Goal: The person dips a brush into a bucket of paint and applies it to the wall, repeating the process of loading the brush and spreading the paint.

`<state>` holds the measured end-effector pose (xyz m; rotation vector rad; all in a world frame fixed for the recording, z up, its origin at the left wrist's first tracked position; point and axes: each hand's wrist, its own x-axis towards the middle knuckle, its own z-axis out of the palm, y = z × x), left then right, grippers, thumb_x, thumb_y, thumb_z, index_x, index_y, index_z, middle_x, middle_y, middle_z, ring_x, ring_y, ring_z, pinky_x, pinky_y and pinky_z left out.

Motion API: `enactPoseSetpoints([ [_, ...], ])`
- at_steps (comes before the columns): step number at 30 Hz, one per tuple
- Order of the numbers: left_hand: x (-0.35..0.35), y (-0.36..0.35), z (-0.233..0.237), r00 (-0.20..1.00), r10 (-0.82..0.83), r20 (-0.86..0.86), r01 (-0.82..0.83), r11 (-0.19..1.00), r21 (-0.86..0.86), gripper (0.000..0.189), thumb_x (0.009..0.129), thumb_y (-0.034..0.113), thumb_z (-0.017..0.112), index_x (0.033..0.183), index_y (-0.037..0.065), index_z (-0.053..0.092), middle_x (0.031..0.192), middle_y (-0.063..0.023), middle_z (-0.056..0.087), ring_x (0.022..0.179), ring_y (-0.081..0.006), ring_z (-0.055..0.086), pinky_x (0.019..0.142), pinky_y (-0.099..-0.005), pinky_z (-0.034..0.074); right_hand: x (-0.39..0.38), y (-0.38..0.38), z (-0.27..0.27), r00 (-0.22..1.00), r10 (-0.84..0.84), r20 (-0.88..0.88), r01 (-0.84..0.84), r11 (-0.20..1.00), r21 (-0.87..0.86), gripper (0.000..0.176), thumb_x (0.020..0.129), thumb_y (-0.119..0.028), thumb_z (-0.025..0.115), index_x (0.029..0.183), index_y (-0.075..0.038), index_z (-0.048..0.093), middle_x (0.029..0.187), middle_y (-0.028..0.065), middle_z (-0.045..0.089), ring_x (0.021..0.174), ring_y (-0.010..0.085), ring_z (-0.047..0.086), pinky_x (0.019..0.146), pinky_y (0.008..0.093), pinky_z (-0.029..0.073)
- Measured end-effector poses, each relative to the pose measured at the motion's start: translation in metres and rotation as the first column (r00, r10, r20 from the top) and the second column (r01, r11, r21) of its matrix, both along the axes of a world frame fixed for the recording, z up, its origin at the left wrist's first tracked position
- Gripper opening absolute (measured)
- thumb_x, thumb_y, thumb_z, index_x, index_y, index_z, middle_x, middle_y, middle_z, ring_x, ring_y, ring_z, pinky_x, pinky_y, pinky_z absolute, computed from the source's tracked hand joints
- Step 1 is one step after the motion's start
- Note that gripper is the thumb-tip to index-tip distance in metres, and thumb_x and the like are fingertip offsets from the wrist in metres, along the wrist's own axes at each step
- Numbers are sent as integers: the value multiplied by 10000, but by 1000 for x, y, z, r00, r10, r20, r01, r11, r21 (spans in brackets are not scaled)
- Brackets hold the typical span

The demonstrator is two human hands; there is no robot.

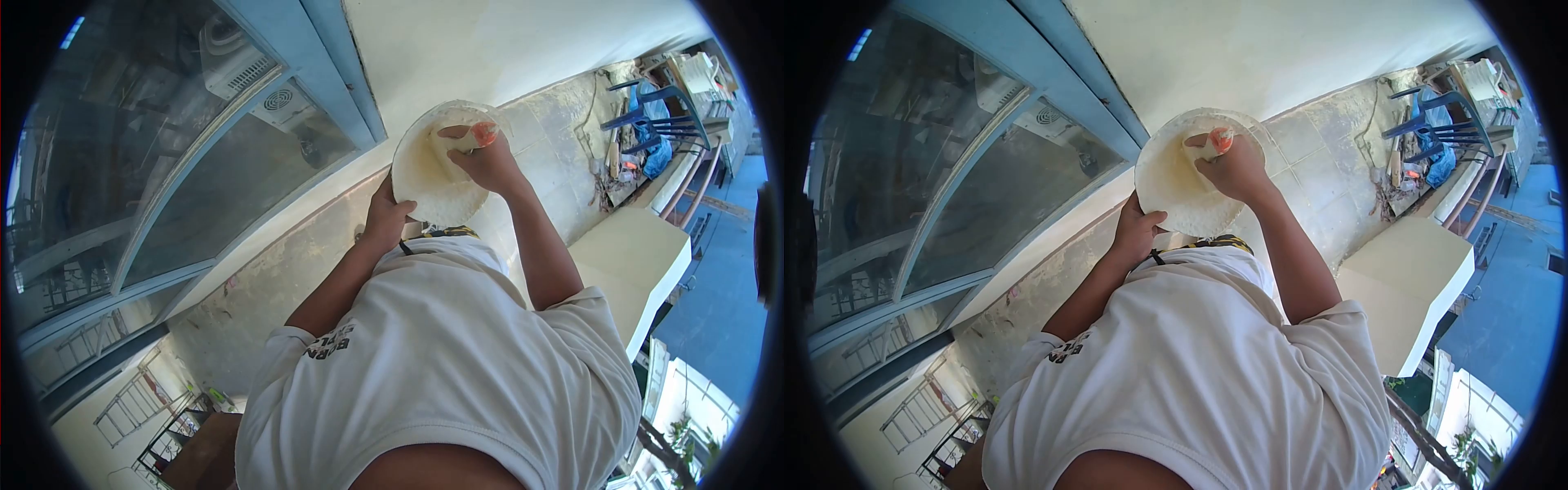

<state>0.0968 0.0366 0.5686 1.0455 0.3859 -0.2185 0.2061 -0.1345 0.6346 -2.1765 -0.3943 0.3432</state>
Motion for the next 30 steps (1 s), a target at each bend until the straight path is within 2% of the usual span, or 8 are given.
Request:
enactPoseSetpoints([
  [3, 2, -12, -7, 1000, 29, 3, -29, 999, 35, 590, 733, -121, 454, 1290, 47, 356, 1180, -125, 506, 1033, -254, 565, 797, -403, 533, 6, -7, 3, 1000, 19, -25, -19, 1000, -11, 334, 721, -116, 624, 1052, -148, 655, 796, 108, 627, 713, 219, 605, 675, 311, 472],
  [5, 3, -19, -10, 999, 35, 29, -35, 999, 14, 700, 696, -104, 470, 1362, 42, 312, 1220, -99, 500, 1036, -185, 545, 767, -286, 512, 12, -14, 1, 999, 43, -16, -43, 999, -12, 332, 723, -116, 623, 1052, -148, 655, 797, 110, 627, 712, 219, 606, 673, 312, 472],
  [9, 4, -32, -13, 996, 91, 20, -91, 995, 28, 692, 691, -106, 469, 1352, 35, 321, 1200, -98, 512, 1019, -180, 550, 769, -287, 509, 20, -19, 3, 996, 83, -28, -84, 996, -25, 333, 723, -110, 619, 1053, -138, 653, 807, 121, 627, 715, 222, 609, 673, 318, 472],
  [11, 3, -37, -10, 993, 118, 13, -118, 993, 9, 575, 734, -121, 461, 1276, 33, 346, 1157, -133, 515, 1014, -263, 579, 789, -405, 549, 22, -23, 1, 995, 93, -47, -93, 996, 7, 323, 729, -113, 616, 1050, -126, 652, 799, 112, 627, 705, 208, 608, 666, 313, 473],
  [19, 4, -29, 5, 990, 122, -73, -129, 987, -99, 610, 717, -123, 438, 1297, 35, 331, 1172, -135, 503, 1027, -273, 571, 790, -408, 547, 18, -51, 14, 962, -22, -272, 93, 964, 250, 302, 753, -88, 614, 1053, -50, 629, 790, 47, 612, 650, 92, 573, 533, 243, 470],
  [21, 5, -22, 3, 994, 79, -76, -86, 992, -91, 585, 734, -121, 435, 1285, 39, 319, 1172, -148, 496, 1023, -295, 574, 783, -447, 552, 12, -59, 19, 942, -50, -331, 210, 858, 468, 339, 750, -69, 623, 1083, -10, 597, 830, 57, 619, 640, 97, 581, 501, 226, 474],
  [25, 13, -12, 10, 993, 1, -119, -13, 995, -95, 622, 724, -114, 438, 1310, 47, 305, 1188, -154, 488, 1020, -311, 573, 772, -480, 547, -10, -64, 44, 945, -163, -282, 301, 768, 565, 372, 766, -74, 620, 1118, 29, 557, 887, 95, 623, 677, 118, 609, 523, 231, 509],
  [30, 13, -9, 16, 996, -65, -61, 63, 998, -25, 625, 717, -116, 438, 1310, 45, 319, 1176, -155, 503, 1025, -310, 573, 793, -483, 537, -18, -56, 42, 940, -209, -270, 303, 875, 378, 343, 758, -76, 634, 1092, -8, 592, 903, 91, 631, 699, 117, 607, 563, 241, 509],
])
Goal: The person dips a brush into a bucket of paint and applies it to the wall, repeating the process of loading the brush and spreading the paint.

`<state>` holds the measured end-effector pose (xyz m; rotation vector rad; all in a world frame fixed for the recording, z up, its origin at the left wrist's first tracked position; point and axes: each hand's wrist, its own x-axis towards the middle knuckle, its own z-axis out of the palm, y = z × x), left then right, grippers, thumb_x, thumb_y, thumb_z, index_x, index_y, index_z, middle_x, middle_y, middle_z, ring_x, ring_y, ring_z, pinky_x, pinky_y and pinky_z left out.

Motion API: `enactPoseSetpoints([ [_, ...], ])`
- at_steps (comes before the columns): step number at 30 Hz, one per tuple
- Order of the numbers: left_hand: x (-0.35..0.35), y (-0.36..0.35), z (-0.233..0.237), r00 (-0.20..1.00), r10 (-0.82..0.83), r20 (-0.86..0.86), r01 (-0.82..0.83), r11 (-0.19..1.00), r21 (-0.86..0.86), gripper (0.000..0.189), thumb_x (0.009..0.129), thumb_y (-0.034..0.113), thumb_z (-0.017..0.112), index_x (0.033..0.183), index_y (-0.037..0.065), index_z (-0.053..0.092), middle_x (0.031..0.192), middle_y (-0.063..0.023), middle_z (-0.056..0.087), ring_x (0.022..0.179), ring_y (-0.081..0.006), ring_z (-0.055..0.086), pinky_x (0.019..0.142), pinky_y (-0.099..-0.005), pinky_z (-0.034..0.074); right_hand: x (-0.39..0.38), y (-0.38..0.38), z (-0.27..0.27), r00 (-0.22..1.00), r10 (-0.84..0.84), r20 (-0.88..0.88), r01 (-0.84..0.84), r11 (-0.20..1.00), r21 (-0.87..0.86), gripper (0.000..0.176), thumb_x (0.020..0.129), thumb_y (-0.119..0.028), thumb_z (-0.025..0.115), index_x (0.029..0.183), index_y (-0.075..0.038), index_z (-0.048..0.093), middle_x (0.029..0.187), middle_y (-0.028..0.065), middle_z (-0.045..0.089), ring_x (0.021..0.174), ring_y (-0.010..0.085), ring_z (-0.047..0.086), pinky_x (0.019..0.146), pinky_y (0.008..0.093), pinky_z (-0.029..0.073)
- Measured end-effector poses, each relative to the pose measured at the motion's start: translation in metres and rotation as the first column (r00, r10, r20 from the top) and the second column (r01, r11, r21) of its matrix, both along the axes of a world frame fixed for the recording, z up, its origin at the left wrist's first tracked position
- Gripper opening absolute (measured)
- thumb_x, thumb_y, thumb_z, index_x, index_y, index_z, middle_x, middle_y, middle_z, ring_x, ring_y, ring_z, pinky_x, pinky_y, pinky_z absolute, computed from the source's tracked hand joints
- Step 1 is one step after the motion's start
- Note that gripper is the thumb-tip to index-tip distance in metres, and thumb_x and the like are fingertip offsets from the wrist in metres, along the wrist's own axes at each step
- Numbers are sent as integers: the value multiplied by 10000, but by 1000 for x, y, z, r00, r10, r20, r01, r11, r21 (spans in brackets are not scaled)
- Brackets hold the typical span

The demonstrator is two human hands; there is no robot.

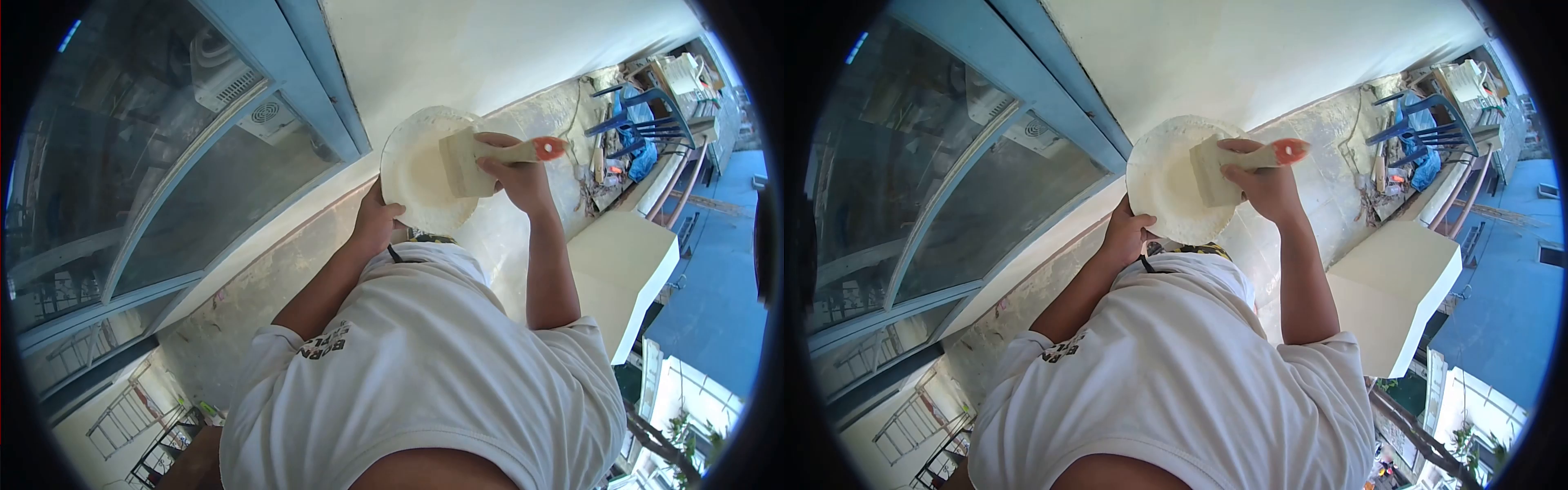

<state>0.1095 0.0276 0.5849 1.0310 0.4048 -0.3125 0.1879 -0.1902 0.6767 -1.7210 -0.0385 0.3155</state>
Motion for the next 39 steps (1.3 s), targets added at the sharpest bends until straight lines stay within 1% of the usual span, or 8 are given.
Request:
enactPoseSetpoints([
  [2, 0, 5, -16, 999, -37, 26, 36, 999, 9, 668, 706, -100, 448, 1339, 62, 306, 1195, -132, 499, 1029, -277, 570, 781, -436, 547, 4, 11, -12, 985, 103, 141, -67, 969, -237, 311, 752, -71, 640, 1060, -33, 621, 892, 84, 630, 686, 115, 599, 608, 246, 492],
  [6, -1, 6, -6, 997, -22, 72, 26, 998, -58, 710, 703, -96, 453, 1372, 85, 298, 1219, -98, 493, 1029, -222, 565, 725, -348, 559, 7, 32, -2, 992, 126, -9, -123, 943, -311, 308, 740, -56, 632, 1048, -54, 636, 828, 65, 631, 684, 126, 591, 625, 264, 481],
  [10, -7, 8, 1, 995, 25, 92, -19, 998, -66, 602, 708, -115, 464, 1280, 42, 365, 1160, -117, 524, 999, -228, 585, 767, -362, 546, 9, 50, 0, 988, 154, -26, -152, 912, -380, 307, 720, -64, 641, 1026, -66, 651, 801, 63, 632, 686, 132, 595, 612, 270, 481],
  [15, -17, 15, -6, 988, 16, 152, -8, 999, -53, 626, 705, -100, 466, 1302, 54, 353, 1144, -96, 530, 984, -191, 582, 721, -314, 541, 13, 63, -22, 962, 227, 150, -136, 878, -459, 306, 694, -107, 646, 999, -107, 670, 807, 94, 632, 720, 185, 610, 667, 288, 482],
  [21, -24, 25, -4, 992, -63, 113, 59, 998, 37, 743, 711, -125, 425, 1405, 85, 264, 1248, -80, 484, 1022, -134, 539, 739, -237, 484, 1, 79, -11, 969, 230, 94, -151, 844, -515, 314, 698, -113, 635, 1011, -111, 662, 821, 102, 631, 750, 205, 614, 684, 305, 479],
  [27, -27, 23, 0, 986, 7, 166, 4, 998, -66, 747, 705, -133, 416, 1404, 79, 262, 1269, -87, 472, 1079, -147, 510, 864, -255, 438, 2, 81, -15, 960, 243, 138, -137, 841, -523, 303, 692, -52, 684, 987, -120, 678, 839, 38, 606, 728, 126, 584, 680, 266, 475],
  [31, -24, 23, -12, 981, 3, 192, 4, 999, -35, 754, 700, -129, 424, 1405, 81, 258, 1267, -94, 473, 1082, -156, 520, 821, -259, 467, 3, 78, -14, 973, 218, 69, -159, 860, -484, 300, 708, -50, 676, 1003, -100, 667, 866, 37, 613, 763, 118, 582, 688, 257, 470],
  [39, -6, 20, 4, 1000, 4, -19, -5, 998, -65, 725, 705, -107, 418, 1386, 84, 260, 1265, -128, 454, 1081, -278, 539, 800, -391, 546, -35, 50, 33, 924, 79, 374, -20, 987, -158, 256, 784, -25, 610, 1039, -43, 625, 972, 122, 648, 796, 179, 638, 717, 285, 499],
])
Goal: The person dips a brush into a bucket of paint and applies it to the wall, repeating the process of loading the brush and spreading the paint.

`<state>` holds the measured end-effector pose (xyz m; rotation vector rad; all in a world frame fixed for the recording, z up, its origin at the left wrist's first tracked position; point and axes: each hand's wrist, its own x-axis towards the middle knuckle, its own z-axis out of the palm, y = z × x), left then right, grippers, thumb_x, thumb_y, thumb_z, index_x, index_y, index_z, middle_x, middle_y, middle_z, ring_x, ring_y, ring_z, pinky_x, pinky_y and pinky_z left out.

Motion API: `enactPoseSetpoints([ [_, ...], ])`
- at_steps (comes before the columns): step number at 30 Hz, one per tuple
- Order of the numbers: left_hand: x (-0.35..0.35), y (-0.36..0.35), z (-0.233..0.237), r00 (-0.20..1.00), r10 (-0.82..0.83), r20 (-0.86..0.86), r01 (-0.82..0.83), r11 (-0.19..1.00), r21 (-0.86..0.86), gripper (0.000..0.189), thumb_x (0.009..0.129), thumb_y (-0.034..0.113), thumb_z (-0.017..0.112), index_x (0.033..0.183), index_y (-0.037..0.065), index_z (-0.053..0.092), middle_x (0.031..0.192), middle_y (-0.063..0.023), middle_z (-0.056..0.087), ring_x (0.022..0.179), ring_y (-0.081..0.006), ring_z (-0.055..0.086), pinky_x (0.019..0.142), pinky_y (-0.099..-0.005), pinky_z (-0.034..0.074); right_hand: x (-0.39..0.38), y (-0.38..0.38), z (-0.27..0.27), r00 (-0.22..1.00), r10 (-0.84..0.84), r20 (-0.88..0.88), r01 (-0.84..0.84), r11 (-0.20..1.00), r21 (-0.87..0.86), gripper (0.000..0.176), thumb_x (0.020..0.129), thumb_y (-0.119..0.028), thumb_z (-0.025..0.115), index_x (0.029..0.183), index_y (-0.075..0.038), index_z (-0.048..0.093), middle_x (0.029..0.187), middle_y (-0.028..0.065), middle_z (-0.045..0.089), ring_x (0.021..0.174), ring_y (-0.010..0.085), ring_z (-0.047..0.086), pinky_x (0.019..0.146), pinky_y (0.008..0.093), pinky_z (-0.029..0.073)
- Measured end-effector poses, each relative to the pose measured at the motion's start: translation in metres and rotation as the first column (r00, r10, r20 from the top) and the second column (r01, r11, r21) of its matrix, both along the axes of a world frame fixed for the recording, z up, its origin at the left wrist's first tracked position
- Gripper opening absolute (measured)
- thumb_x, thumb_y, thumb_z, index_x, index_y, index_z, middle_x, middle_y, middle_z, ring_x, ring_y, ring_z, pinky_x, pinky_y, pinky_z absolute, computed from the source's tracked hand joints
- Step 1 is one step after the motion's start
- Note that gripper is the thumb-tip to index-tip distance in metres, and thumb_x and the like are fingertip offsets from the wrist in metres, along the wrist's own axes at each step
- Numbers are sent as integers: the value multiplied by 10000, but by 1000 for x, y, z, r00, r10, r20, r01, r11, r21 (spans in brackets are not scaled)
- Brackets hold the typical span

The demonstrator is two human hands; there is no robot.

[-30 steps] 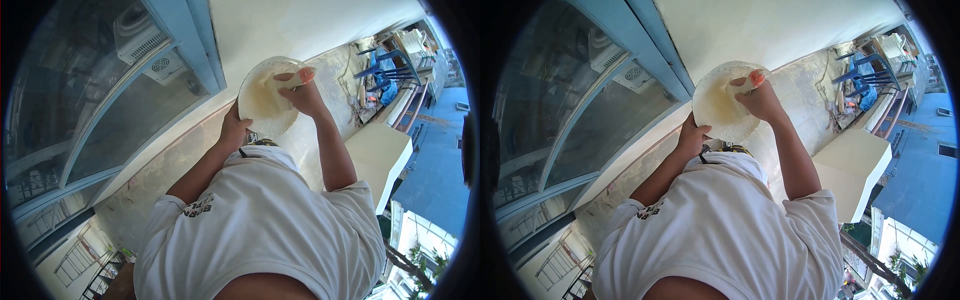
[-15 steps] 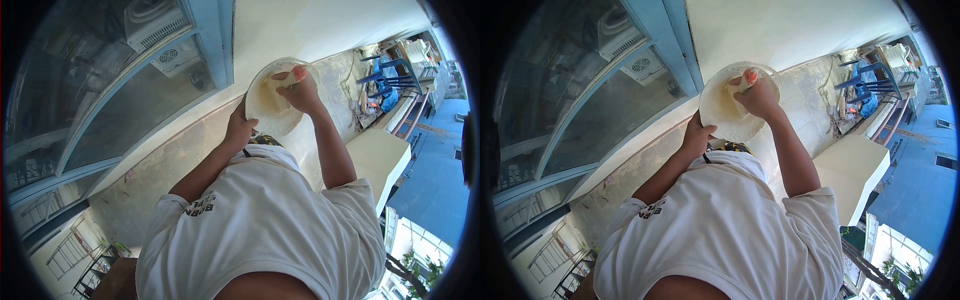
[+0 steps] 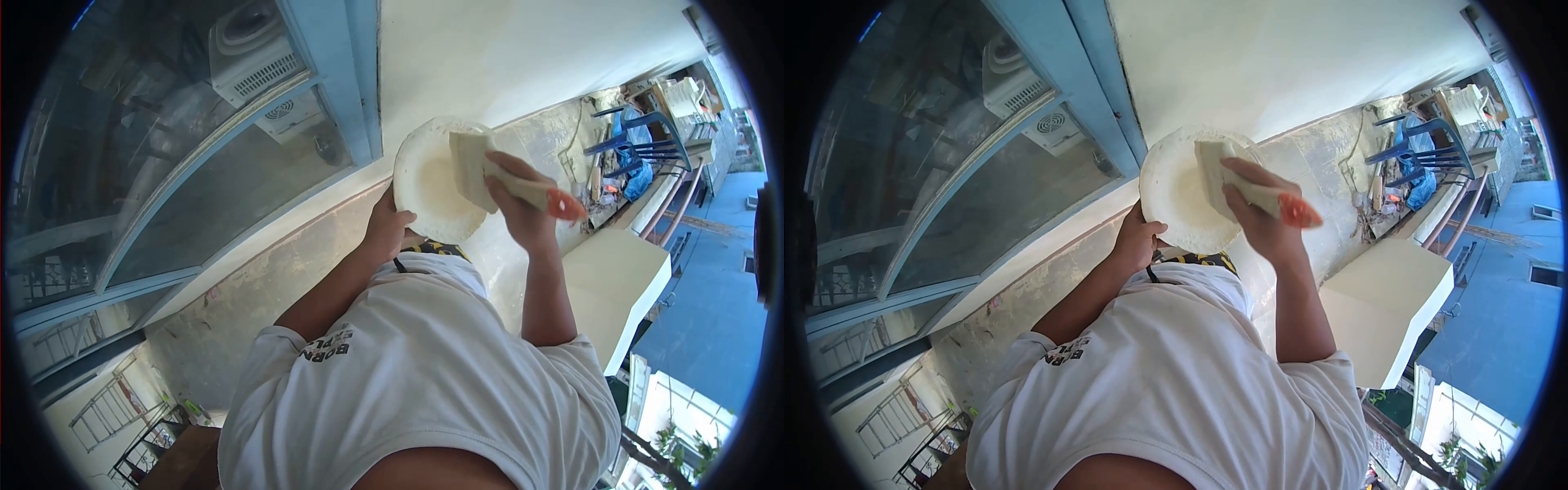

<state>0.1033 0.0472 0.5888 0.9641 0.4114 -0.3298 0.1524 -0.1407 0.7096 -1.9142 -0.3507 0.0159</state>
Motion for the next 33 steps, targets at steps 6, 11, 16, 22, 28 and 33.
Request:
enactPoseSetpoints([
  [6, 25, -11, -12, 997, -48, -63, 45, 998, -48, 679, 705, -115, 393, 1346, 62, 259, 1241, -165, 448, 1092, -326, 530, 816, -462, 540, -1, -17, -74, 987, 97, 126, -89, 994, -64, 235, 779, -1, 623, 1011, -33, 626, 1075, 195, 614, 894, 298, 643, 754, 322, 512],
  [11, 40, -33, -17, 996, 7, -92, -8, 1000, -15, 614, 723, -96, 420, 1304, 45, 280, 1232, -175, 439, 1081, -362, 526, 800, -539, 523, 17, -41, -97, 987, -6, 162, -3, 999, 54, 233, 781, 0, 626, 1011, -36, 630, 1082, 189, 615, 907, 252, 647, 743, 293, 510],
  [16, 60, -46, -30, 993, 59, -104, -61, 998, -17, 593, 740, -86, 423, 1303, 39, 285, 1237, -177, 431, 1076, -376, 520, 825, -571, 497, 50, -76, -111, 946, -178, -270, 259, 917, 304, 289, 818, -69, 610, 1093, 14, 574, 1008, 131, 625, 847, 189, 635, 702, 264, 517],
  [22, 74, -61, -37, 987, 112, -113, -117, 993, -34, 620, 722, -88, 439, 1308, 30, 270, 1246, -195, 421, 1082, -390, 512, 842, -574, 488, 76, -94, -105, 880, -106, -463, 438, 559, 704, 356, 823, -89, 615, 1146, 32, 527, 964, 99, 602, 800, 112, 585, 596, 222, 504],
  [28, 74, -73, -56, 987, 93, -130, -97, 995, -29, 648, 724, -70, 442, 1328, 40, 234, 1262, -205, 410, 1106, -403, 496, 852, -575, 484, 75, -108, -129, 884, -46, -465, 252, 884, 393, 331, 816, -67, 624, 1127, 22, 554, 1004, 100, 601, 827, 143, 601, 667, 254, 515],
  [33, 70, -77, -60, 964, 152, -217, -161, 987, -26, 634, 729, -73, 434, 1324, 42, 247, 1262, -213, 408, 1102, -402, 497, 844, -568, 485, 77, -110, -137, 982, -66, -179, 126, 928, 351, 285, 797, -37, 645, 1078, -19, 598, 1009, 119, 636, 881, 132, 603, 740, 259, 490],
])
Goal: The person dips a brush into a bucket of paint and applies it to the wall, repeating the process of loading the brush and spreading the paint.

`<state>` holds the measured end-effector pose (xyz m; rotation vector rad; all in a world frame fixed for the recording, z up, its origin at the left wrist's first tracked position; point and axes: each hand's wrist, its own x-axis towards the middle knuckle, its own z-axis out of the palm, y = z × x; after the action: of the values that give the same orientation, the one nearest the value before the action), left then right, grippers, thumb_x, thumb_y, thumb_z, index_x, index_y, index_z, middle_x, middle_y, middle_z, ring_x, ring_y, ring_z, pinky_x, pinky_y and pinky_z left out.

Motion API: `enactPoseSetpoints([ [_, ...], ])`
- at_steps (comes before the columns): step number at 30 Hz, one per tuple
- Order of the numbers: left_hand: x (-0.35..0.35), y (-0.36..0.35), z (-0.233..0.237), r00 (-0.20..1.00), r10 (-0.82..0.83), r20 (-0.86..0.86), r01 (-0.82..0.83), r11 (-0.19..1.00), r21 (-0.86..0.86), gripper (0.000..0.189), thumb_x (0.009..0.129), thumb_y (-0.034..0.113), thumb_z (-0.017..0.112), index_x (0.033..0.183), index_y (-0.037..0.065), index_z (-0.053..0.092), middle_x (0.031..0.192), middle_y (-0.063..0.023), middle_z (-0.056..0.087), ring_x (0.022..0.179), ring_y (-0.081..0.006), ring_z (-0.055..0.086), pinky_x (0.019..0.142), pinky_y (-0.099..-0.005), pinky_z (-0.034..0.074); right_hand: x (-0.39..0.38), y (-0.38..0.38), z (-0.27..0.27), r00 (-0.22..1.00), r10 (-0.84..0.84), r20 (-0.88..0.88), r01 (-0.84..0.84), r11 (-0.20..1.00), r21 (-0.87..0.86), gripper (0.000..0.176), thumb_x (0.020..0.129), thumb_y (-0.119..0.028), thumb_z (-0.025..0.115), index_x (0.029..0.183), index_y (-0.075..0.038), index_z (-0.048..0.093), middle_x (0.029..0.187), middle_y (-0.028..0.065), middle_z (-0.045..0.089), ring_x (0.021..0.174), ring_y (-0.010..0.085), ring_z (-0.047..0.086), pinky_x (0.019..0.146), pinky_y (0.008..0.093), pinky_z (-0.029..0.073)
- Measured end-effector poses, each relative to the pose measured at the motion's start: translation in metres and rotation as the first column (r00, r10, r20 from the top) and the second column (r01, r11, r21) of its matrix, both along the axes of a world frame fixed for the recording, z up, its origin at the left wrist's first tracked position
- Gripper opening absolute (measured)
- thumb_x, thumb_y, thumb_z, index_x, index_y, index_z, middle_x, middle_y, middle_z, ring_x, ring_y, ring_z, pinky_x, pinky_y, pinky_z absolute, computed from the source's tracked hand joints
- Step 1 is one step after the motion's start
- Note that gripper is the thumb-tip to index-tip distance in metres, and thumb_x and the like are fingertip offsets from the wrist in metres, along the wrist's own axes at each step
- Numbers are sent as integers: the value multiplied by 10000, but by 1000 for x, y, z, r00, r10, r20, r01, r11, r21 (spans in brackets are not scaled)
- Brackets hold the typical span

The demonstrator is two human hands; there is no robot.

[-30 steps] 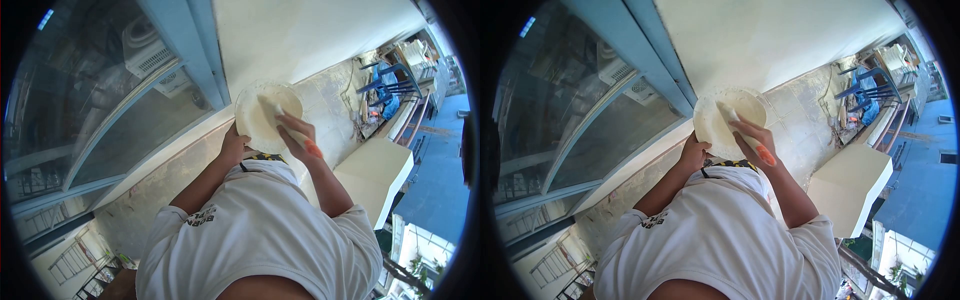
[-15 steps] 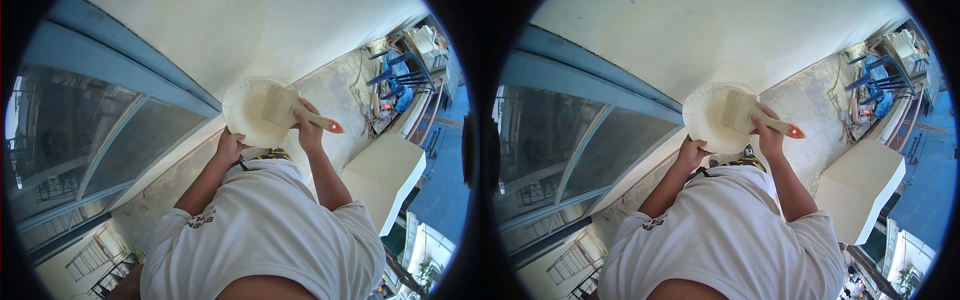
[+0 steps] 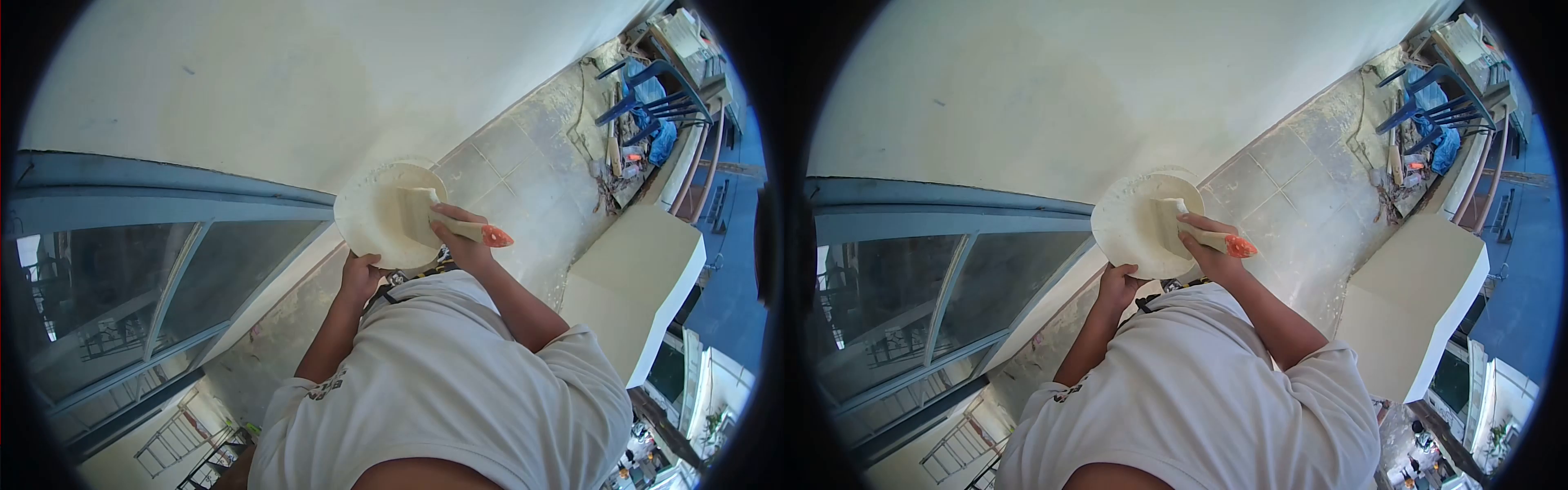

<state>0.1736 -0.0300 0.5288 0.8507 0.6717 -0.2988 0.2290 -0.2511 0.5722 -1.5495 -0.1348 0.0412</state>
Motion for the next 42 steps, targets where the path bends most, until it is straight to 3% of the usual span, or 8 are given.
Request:
enactPoseSetpoints([
  [5, -2, -1, 5, 999, -2, -41, 3, 1000, 21, 668, 709, -58, 467, 1327, 42, 233, 1262, -208, 402, 1117, -408, 481, 872, -568, 474, 12, 4, 5, 991, 112, 76, -112, 994, -7, 269, 795, 4, 631, 1061, 22, 598, 954, 125, 643, 859, 130, 598, 761, 256, 483],
  [9, -4, 4, 1, 1000, 17, -25, -17, 1000, 2, 688, 696, -61, 481, 1327, 57, 234, 1265, -200, 400, 1122, -405, 478, 864, -575, 474, 20, 7, 11, 992, 109, -57, -107, 993, 47, 274, 806, -19, 625, 1075, 13, 589, 945, 85, 624, 818, 136, 591, 727, 247, 483],
  [11, -2, 9, 3, 999, 42, -10, -42, 999, 0, 696, 689, -64, 484, 1326, 62, 235, 1267, -199, 395, 1124, -411, 474, 864, -581, 472, 20, 14, 25, 972, -11, -235, 69, 969, 239, 313, 818, -77, 634, 1115, -6, 565, 1027, 100, 600, 842, 145, 599, 672, 258, 519],
  [17, -4, 24, 8, 1000, 23, 17, -22, 997, -71, 690, 689, -73, 468, 1324, 63, 234, 1274, -209, 384, 1135, -425, 459, 885, -599, 447, 16, 26, 29, 984, -67, -163, 113, 949, 296, 327, 820, -97, 632, 1124, -6, 551, 1030, 104, 575, 827, 147, 594, 606, 246, 522],
  [27, -18, 50, 11, 998, -59, -20, 57, 996, -64, 666, 715, -59, 456, 1334, 49, 236, 1283, -195, 396, 1159, -412, 444, 919, -591, 419, 5, 39, 45, 940, -138, -311, 278, 841, 465, 396, 813, -48, 585, 1181, 17, 452, 1005, 140, 564, 839, 190, 617, 595, 281, 559],
  [33, -28, 63, 9, 996, -88, -24, 87, 996, -29, 657, 722, -54, 449, 1337, 43, 238, 1284, -205, 397, 1143, -406, 461, 900, -571, 446, 12, 48, 35, 929, -199, -313, 361, 680, 638, 389, 818, -56, 585, 1182, 12, 466, 1004, 131, 565, 819, 170, 612, 576, 276, 559],
  [36, -38, 69, 10, 994, -105, -35, 104, 994, -26, 657, 724, -52, 450, 1338, 46, 239, 1282, -201, 402, 1141, -398, 466, 900, -565, 449, 31, 55, 24, 884, -343, -316, 466, 603, 648, 389, 817, -49, 586, 1183, 12, 469, 1016, 136, 564, 830, 177, 611, 586, 284, 564],
  [42, -58, 79, 13, 993, -96, -71, 94, 995, -28, 656, 728, -48, 458, 1340, 56, 248, 1274, -192, 411, 1133, -392, 474, 886, -564, 456, 117, 63, -15, 824, -511, -243, 547, 609, 574, 386, 827, -58, 578, 1191, 13, 471, 1058, 135, 551, 861, 199, 605, 593, 295, 562],
])
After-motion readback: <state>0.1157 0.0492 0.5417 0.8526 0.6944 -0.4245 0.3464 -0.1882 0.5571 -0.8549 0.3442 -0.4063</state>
